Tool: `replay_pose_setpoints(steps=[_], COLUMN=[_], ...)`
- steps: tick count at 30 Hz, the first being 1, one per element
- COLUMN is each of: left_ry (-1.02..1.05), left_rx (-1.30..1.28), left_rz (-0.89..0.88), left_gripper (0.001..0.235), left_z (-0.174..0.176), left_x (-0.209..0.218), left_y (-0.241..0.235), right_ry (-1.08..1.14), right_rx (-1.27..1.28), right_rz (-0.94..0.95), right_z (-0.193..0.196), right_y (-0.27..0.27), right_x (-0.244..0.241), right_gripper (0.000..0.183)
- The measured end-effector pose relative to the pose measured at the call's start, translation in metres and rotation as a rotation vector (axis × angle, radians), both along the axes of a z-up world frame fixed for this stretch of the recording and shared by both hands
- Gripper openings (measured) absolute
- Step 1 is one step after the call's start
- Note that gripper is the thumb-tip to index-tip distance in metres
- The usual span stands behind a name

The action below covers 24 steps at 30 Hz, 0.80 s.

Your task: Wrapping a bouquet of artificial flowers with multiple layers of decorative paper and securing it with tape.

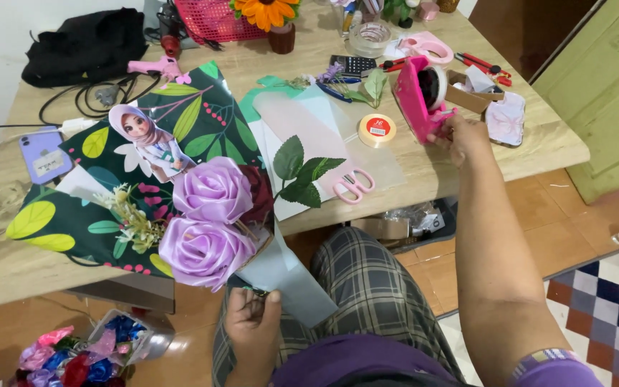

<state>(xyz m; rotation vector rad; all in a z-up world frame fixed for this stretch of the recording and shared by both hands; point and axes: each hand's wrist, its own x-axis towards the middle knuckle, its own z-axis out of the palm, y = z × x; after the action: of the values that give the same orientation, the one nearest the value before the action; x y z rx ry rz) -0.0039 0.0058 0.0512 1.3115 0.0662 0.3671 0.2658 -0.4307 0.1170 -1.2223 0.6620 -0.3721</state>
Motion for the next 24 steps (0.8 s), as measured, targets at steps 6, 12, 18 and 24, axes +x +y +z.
replay_pose_setpoints(steps=[6,12,18,24], left_ry=[-0.047,-0.156,-0.174,-0.078], left_rx=[0.032,-0.046,0.005,0.027], left_rz=[0.025,0.019,0.122,0.150], left_gripper=[0.037,0.031,0.045,0.052], left_z=[0.010,0.033,0.046,0.078], left_x=[-0.007,-0.014,-0.016,-0.021], left_y=[0.002,-0.002,0.004,0.002], right_ry=[0.028,0.261,-0.060,-0.535], right_rx=[0.003,-0.193,-0.732,-0.434], right_rz=[0.008,0.010,-0.033,0.310], right_z=[-0.005,-0.020,-0.051,0.024], right_y=[-0.007,-0.005,-0.002,0.105], right_x=[0.008,0.017,-0.006,-0.105], right_gripper=[0.006,0.010,0.016,0.011])
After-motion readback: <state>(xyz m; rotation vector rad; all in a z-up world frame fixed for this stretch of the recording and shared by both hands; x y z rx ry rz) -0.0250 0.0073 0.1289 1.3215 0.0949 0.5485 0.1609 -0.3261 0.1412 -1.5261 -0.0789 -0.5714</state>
